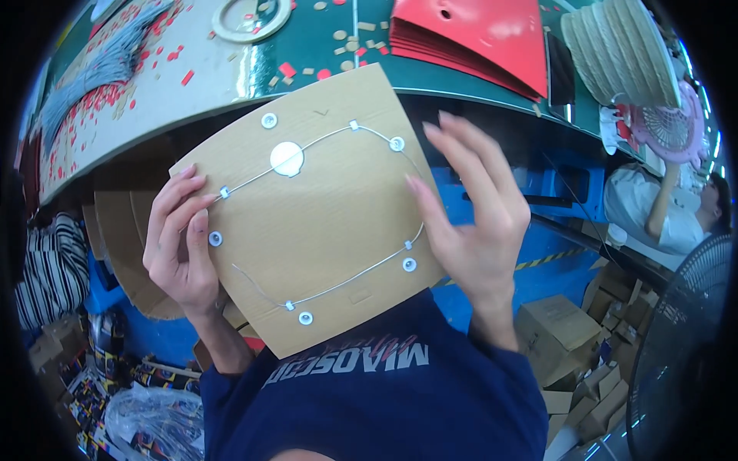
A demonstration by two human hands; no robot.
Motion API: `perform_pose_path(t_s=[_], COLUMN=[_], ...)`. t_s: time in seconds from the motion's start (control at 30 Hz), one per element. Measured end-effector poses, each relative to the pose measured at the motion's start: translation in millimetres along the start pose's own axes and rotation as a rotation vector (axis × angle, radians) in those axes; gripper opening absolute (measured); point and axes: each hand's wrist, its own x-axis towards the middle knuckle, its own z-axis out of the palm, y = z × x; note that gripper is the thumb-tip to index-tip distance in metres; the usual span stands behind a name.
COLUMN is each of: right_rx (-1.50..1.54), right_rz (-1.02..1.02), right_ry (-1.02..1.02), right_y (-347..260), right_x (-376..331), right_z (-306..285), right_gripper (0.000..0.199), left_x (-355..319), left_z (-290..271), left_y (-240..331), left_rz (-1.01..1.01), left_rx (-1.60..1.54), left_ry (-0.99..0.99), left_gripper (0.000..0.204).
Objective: Assembling electrical components and wires into a fixture template.
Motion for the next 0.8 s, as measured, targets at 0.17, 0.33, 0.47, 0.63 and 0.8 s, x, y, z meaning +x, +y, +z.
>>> perform_pose_path(t_s=[0.17, 0.33, 0.47, 0.63, 0.8], right_rx=[0.204, 0.445, 0.415, 0.42, 0.269], right_rz=[0.26, 0.325, 0.344, 0.284, 0.198], right_ry=[-0.02, -0.036, -0.088, -0.092, -0.102], right_y=[5.9, 12.2, 6.8, 0.3, -6.5], right_x=[-45.5, -50.5, -48.3, -54.7, -55.1], right_z=[4.6, 10.7, 10.2, 15.6, 21.7], right_gripper=[0.036, 0.039, 0.041, 0.043, 0.044], left_x=[3.0, 3.3, 6.0, 0.0, -7.6], left_z=[-2.4, 4.7, 13.1, 18.9, 23.5], left_y=[0.0, 10.3, 10.8, 11.8, 5.3], left_rz=[-0.004, -0.002, -0.008, -0.121, -0.067], left_rx=[-0.035, -0.011, -0.062, -0.195, -0.294], left_ry=[0.049, 0.051, 0.122, 0.19, 0.372], left_gripper=[0.013, 0.005, 0.01, 0.015, 0.017])
